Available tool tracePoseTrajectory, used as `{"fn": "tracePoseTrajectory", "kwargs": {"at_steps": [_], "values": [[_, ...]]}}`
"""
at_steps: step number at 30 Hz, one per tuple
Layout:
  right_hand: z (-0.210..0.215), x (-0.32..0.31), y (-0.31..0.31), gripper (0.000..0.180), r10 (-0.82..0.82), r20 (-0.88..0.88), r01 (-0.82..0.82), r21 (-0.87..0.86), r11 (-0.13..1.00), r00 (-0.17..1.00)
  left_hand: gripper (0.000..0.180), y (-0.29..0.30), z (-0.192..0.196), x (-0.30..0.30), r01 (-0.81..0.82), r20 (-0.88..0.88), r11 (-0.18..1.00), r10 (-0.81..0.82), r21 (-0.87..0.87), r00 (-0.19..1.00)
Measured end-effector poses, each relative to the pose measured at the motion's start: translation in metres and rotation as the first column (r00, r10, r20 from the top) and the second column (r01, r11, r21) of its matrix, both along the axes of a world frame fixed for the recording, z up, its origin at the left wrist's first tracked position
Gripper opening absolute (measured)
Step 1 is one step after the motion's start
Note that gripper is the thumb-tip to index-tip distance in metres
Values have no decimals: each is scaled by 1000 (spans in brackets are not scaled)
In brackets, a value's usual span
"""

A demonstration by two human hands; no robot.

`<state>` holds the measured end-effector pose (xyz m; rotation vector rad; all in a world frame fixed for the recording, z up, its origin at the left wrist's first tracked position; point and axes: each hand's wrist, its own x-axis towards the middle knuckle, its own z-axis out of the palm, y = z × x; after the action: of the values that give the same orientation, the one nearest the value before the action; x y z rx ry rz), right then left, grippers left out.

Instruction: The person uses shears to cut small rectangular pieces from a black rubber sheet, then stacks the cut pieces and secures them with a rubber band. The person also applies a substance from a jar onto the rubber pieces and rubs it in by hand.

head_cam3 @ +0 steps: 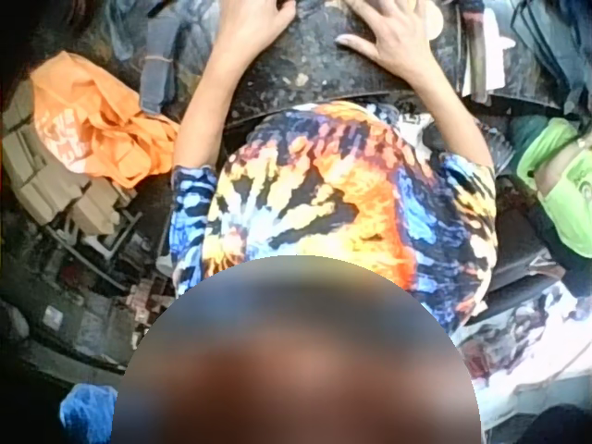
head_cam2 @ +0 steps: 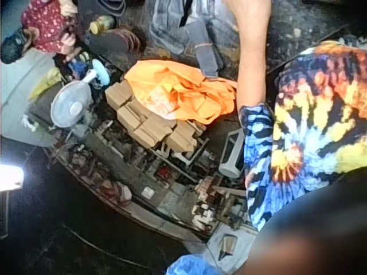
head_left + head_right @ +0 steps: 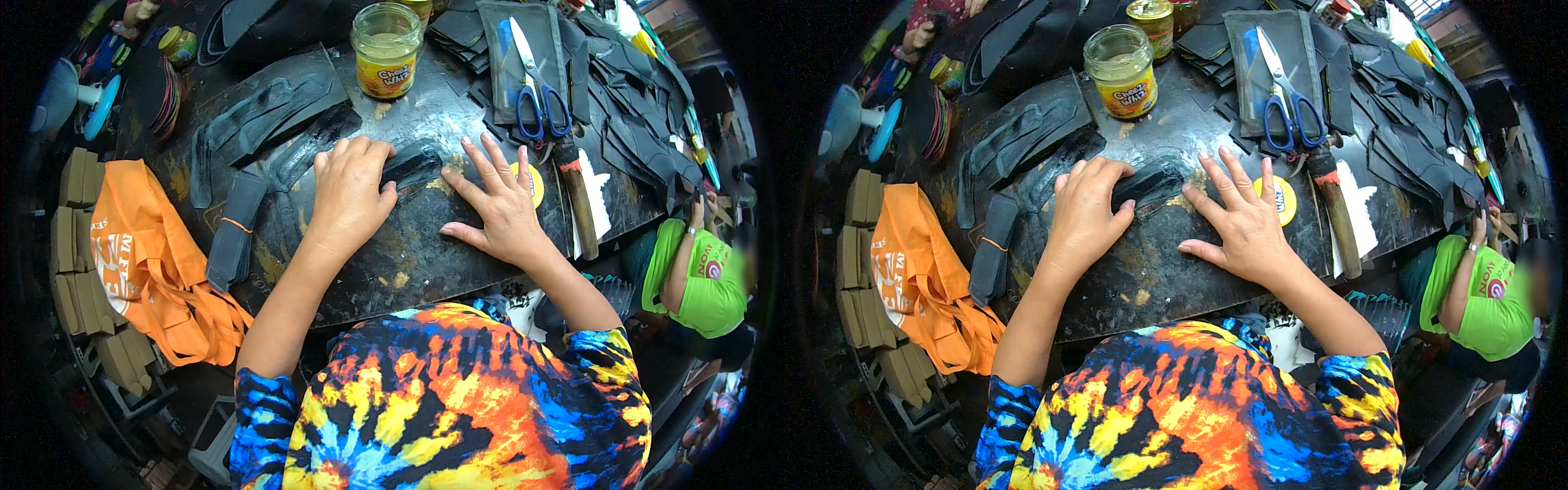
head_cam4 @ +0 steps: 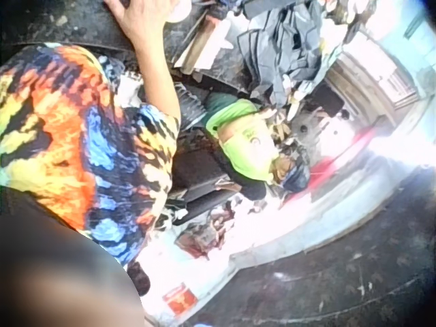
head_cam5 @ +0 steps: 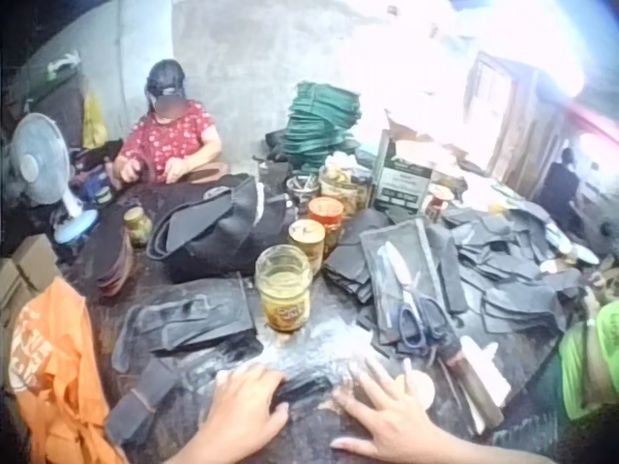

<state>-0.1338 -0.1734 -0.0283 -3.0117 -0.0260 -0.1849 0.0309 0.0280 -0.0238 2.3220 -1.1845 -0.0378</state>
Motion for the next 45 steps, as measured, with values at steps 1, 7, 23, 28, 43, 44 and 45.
{"fn": "tracePoseTrajectory", "kwargs": {"at_steps": [1,7,23,28,43,44,45], "values": [[0,-2,-1,66,3,69,-6,57,998,998,33,-1,0,-1,3,19,1000,-2,-17,1000],[3,2,-7,55,-82,200,36,223,974,976,31,0,-2,-9,-1,84,996,8,-87,996],[22,27,13,63,-109,-46,73,963,261,993,39,42,20,8,-230,-834,847,-357,-479,422],[36,42,25,67,-97,-19,6,991,-134,995,43,43,14,-16,-302,-862,814,-419,-496,286],[35,64,33,66,-162,88,-56,979,196,983,47,75,7,-8,-300,-763,849,-170,-435,623],[35,62,29,65,-173,87,-55,981,185,981,47,86,6,-1,-333,-739,834,-125,-439,662],[35,61,24,64,-168,86,-53,980,190,982,49,98,6,11,-401,-738,804,-70,-440,671]]}}
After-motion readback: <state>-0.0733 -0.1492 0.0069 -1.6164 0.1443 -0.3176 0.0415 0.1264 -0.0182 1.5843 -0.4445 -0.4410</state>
